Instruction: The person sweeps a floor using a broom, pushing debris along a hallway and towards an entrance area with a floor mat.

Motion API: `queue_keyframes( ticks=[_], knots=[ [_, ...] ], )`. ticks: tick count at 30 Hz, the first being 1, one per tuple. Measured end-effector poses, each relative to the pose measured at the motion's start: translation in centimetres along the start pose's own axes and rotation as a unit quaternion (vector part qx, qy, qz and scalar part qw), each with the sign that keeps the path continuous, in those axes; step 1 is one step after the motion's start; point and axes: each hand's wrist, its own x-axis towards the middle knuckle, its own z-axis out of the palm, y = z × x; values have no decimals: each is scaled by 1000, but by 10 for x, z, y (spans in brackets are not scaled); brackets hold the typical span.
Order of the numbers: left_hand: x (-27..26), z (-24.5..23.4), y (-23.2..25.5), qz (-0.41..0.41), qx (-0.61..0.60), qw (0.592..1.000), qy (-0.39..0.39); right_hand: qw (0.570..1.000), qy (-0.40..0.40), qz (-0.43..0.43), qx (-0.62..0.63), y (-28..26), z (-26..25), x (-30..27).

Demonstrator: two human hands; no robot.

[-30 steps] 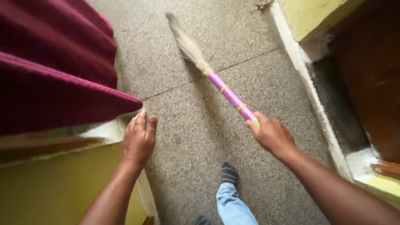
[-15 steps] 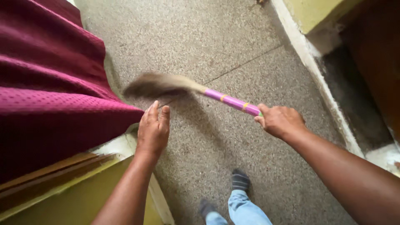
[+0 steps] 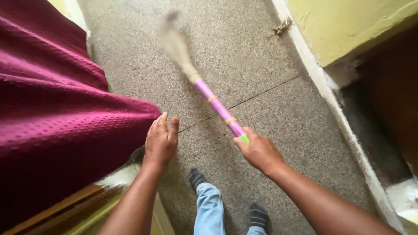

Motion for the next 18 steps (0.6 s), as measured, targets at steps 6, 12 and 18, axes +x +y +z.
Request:
queue_keyframes(
  ticks=[6,12,18],
  knots=[
    [53,-21,-35,45,17,999,-11,943,-5,-152,-295,-74,5,49],
    [108,-58,-66,28,17,999,-15,978,56,-27,-197,-87,-10,95],
    [140,-80,-96,16,-23,1000,7,997,58,59,2,-120,-10,117]
  ],
)
